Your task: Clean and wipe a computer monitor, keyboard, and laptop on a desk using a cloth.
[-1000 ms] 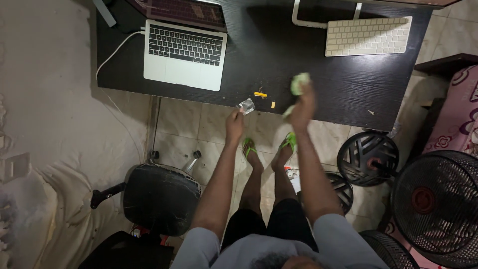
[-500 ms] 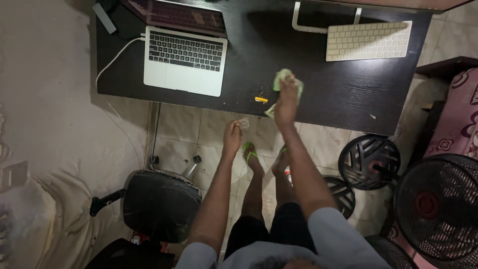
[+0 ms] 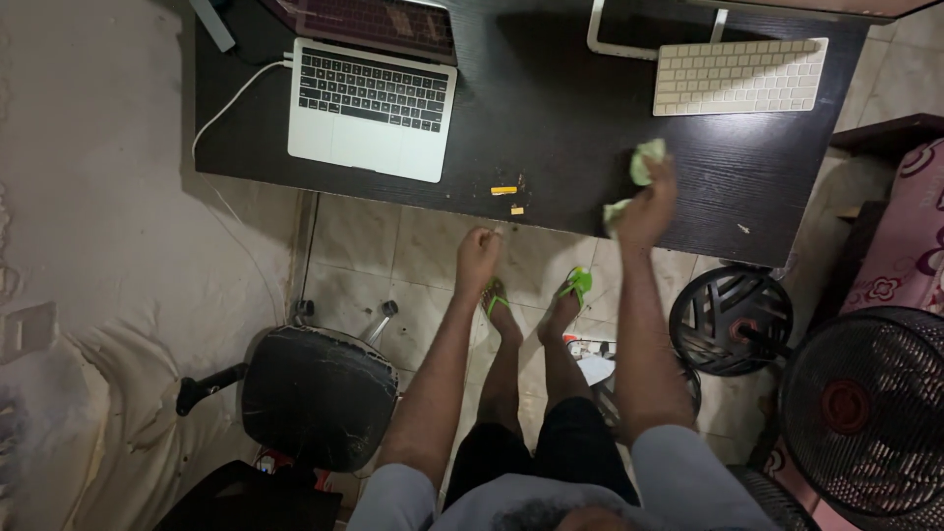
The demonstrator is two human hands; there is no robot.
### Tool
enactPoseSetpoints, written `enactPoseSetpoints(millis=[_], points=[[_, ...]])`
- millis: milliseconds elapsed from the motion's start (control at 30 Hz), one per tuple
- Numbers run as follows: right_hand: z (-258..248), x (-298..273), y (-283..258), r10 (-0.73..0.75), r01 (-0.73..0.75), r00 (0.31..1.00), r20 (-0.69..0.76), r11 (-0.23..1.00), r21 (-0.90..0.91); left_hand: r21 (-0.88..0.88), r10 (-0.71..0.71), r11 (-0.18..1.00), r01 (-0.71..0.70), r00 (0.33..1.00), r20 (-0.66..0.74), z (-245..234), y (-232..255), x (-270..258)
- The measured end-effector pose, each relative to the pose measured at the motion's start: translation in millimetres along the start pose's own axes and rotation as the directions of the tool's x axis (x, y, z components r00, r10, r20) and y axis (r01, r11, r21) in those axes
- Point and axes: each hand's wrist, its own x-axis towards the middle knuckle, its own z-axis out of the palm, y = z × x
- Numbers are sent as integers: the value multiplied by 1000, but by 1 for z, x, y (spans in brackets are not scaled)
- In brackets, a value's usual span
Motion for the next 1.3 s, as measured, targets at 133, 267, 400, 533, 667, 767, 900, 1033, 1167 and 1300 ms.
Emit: enactPoseSetpoints(millis=[133, 267, 400, 533, 667, 767, 900, 1033, 1167, 1300], points=[[-10, -7, 11, 70, -60, 997, 35, 971, -232, 292, 2, 956, 26, 995, -95, 24, 100, -20], [18, -25, -25, 153, -132, 980, 123, 977, -165, 537, 235, 837, -102, 954, -185, 53, 83, -3], [37, -46, -38, 51, 12, 977, 208, 956, -293, 632, 357, 760, -153, 910, -209, 60, 57, 19], [9, -33, -70, 98, 3, 913, 395, 969, -248, 654, 367, 743, -143, 904, -220, 64, 48, 28], [-27, -25, -1, 19, 57, 958, 286, 965, -256, 677, 340, 729, -106, 913, -223, 63, 38, 31], [-45, 7, 36, 110, -15, 969, 220, 919, -393, 650, 286, 757, -65, 927, -240, 60, 50, 26], [-21, 28, 21, 58, -22, 990, 125, 963, -270, 549, 225, 835, -46, 938, -263, 35, 47, 6], [43, 17, -1, -99, 184, 947, 306, 947, -263, 424, 291, 894, -147, 910, -296, 2, 23, -23], [101, -17, -45, 65, 5, 827, 559, 993, -122, 422, 222, 904, -63, 913, -341, -29, -13, -60], [146, -58, -81, -117, 213, 750, 651, 975, -70, 427, 169, 904, 1, 918, -358, -46, -63, -86]])
